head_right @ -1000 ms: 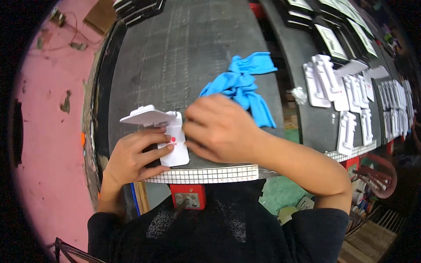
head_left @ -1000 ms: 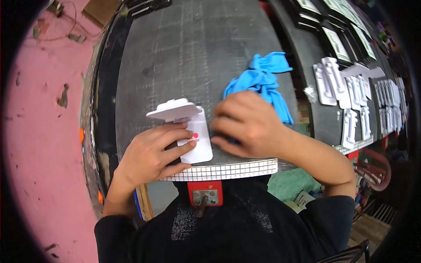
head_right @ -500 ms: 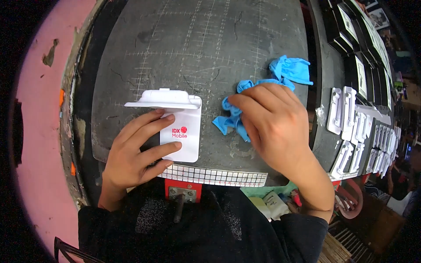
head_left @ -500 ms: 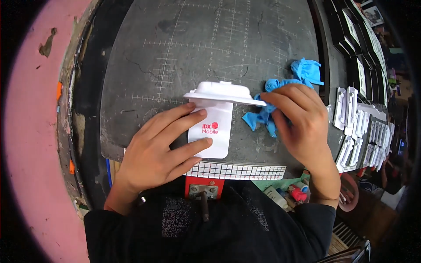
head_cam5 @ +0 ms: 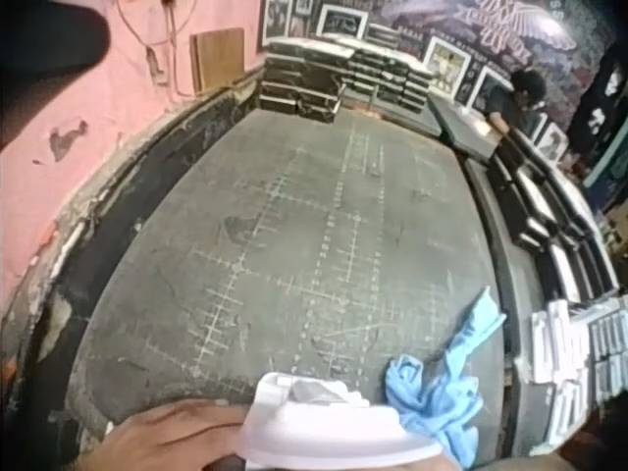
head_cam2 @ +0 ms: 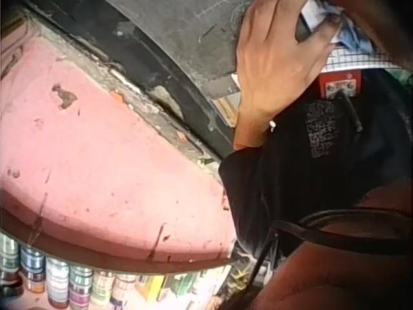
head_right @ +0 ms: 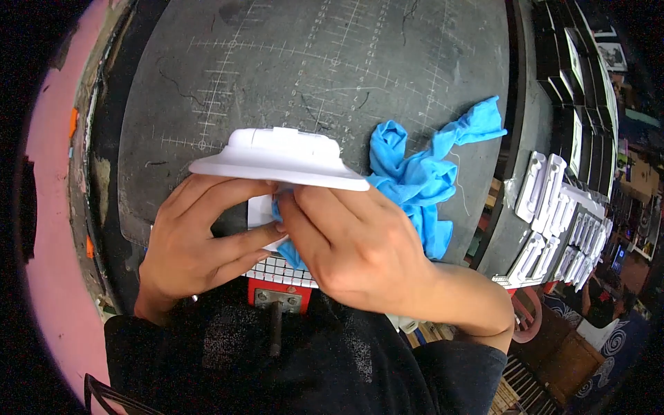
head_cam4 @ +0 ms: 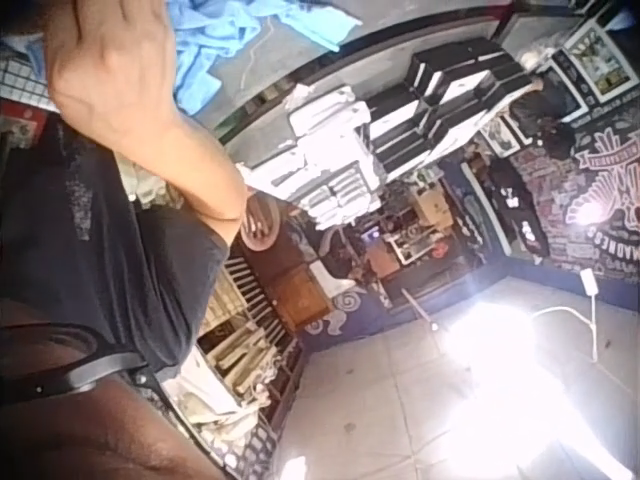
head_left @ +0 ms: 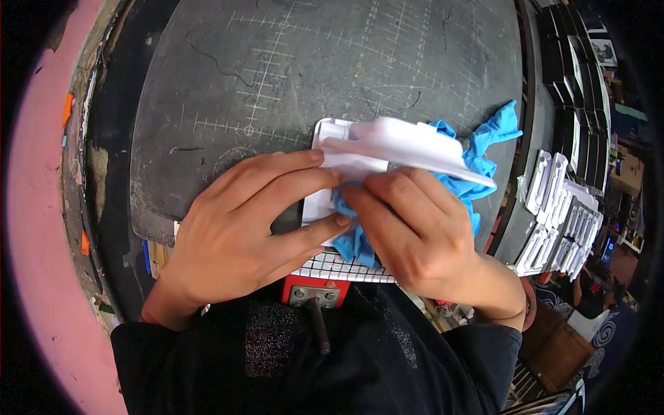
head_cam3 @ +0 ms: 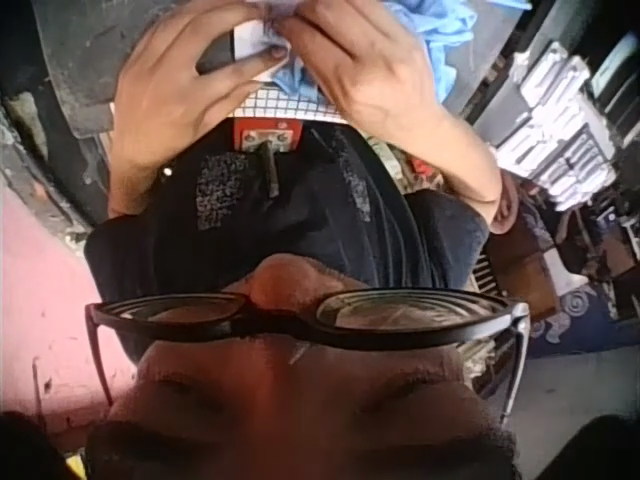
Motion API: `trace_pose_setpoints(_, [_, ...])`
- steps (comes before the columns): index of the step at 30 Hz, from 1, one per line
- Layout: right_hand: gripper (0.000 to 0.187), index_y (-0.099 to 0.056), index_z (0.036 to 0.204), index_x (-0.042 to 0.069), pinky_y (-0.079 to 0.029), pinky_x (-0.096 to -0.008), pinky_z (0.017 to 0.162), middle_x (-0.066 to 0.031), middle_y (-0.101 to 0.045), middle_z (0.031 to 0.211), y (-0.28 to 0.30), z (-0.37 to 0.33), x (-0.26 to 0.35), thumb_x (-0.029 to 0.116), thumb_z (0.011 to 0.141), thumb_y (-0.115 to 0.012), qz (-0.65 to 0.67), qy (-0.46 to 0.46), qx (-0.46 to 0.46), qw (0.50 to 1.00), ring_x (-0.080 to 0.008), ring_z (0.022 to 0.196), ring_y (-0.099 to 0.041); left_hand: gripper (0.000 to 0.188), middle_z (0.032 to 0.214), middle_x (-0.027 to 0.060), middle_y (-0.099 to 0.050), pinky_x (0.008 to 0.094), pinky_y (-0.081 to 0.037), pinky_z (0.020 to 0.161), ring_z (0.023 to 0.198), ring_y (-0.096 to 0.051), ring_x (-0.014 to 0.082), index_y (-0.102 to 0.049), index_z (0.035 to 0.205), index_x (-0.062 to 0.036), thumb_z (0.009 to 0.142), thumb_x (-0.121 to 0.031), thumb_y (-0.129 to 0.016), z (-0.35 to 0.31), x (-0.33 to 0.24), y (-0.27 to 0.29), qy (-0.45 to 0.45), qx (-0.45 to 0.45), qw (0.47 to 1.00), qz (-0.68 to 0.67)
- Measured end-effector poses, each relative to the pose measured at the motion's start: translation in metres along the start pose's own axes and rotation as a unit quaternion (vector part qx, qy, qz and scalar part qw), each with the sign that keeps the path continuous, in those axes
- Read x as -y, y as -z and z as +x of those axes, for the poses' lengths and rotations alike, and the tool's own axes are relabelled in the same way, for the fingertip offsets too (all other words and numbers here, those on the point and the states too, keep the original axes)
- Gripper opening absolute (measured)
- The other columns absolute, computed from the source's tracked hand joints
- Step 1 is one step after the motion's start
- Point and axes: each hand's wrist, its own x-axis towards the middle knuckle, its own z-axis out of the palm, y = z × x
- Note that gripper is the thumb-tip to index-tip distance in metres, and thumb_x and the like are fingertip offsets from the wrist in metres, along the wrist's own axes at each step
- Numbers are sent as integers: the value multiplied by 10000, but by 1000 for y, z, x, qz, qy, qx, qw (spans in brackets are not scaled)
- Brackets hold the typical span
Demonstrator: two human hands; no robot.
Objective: Assembling and cleaning white plastic mobile phone stands.
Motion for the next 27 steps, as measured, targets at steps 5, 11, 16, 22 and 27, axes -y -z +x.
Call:
trace_pose_setpoints(5, [351,-757,1034,-63,-593,-394,751,-140,-700,1019,6,1,0,72,711,-730,13,-89,28,996,-302,918,-711,370,1317,42,-712,448,-552,980,1152,-678,287,-830,1120,-303,756,-248,-857,-4,5,-5,-6,0,1000,-4])
trace_pose_setpoints(11, [332,-757,1029,-58,-565,-387,712,-144,-690,952,8,0,5,-74,699,-784,48,-58,23,997,-299,804,-696,347,1323,42,-714,439,-561,951,1140,-676,286,-832,1097,-297,756,-241,-855,-5,6,-7,-3,-6,1000,-10])
trace_pose_setpoints(16, [373,-761,1035,-61,-567,-383,713,-133,-683,948,10,1,7,-42,663,-788,18,-28,31,999,-287,811,-692,335,1324,48,-711,448,-559,973,1158,-670,286,-839,1060,-279,728,-242,-859,-5,8,-6,-9,-5,1000,-8])
trace_pose_setpoints(22, [437,-772,1031,-59,-574,-374,709,-126,-690,965,7,6,8,21,602,-757,-1,4,52,999,-274,821,-694,440,1372,89,-674,481,-546,1027,1196,-659,332,-852,1037,-257,598,-275,-865,-8,11,-2,-21,15,999,-38])
trace_pose_setpoints(27, [455,-784,1020,-53,-573,-358,696,-112,-685,944,9,11,11,33,575,-749,-10,0,93,996,-255,808,-684,513,1387,106,-664,501,-539,1068,1259,-636,360,-853,1070,-265,559,-320,-859,-9,12,0,-29,29,999,-25])
